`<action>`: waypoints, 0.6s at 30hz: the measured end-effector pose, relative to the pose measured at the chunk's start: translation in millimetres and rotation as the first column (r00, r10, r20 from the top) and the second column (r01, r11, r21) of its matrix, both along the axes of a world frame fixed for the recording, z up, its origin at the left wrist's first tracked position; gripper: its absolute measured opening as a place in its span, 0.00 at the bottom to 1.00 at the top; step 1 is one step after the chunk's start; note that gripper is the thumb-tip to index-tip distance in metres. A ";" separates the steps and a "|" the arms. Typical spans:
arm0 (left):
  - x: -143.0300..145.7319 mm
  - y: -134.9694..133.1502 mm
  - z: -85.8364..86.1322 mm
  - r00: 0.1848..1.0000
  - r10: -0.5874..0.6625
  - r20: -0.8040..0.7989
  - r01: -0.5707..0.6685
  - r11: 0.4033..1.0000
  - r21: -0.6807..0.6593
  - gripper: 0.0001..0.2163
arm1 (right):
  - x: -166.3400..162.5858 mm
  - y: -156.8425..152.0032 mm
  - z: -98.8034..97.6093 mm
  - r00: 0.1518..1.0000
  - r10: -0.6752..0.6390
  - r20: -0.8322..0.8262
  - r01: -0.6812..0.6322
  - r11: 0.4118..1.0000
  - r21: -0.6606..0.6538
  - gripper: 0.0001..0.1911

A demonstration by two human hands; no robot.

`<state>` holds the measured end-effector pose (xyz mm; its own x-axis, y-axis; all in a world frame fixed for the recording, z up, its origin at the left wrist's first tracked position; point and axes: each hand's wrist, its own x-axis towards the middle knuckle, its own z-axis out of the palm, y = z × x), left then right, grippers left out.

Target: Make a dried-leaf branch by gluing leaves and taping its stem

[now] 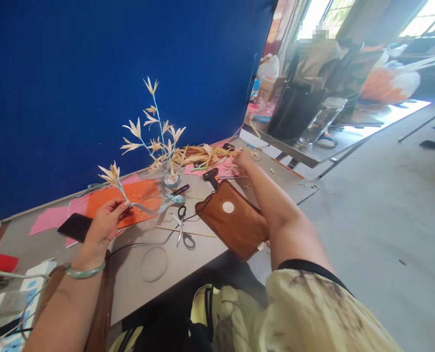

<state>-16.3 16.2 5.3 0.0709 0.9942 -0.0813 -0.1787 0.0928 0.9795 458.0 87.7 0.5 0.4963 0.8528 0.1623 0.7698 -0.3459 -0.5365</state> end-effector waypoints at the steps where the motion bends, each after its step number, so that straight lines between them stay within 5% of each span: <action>1: -0.2 0.5 0.0 1.000 -0.001 0.009 0.001 1.000 -0.001 0.17 | -0.5 -2.5 3.6 0.999 -0.001 -0.049 0.003 0.999 0.039 0.07; 9: -0.2 1.7 -0.3 0.999 0.023 0.041 -0.023 1.000 0.005 0.17 | -55.7 -39.9 37.4 0.843 0.268 -0.466 -0.121 0.939 0.322 0.11; 12: -0.3 -0.7 1.7 1.000 0.010 0.019 -0.010 1.000 0.017 0.16 | -108.3 -58.8 48.2 0.356 0.534 -0.767 -0.339 0.839 0.426 0.12; 14: -0.6 -2.4 3.3 1.000 -0.019 0.006 0.019 0.999 0.032 0.15 | -148.8 -70.4 53.5 0.278 0.553 -0.785 -0.437 0.801 0.410 0.10; 18: -0.7 -4.3 5.9 0.999 -0.039 -0.014 0.039 0.999 0.032 0.15 | -225.5 -81.0 55.5 0.108 0.596 -0.795 -0.701 0.613 0.365 0.10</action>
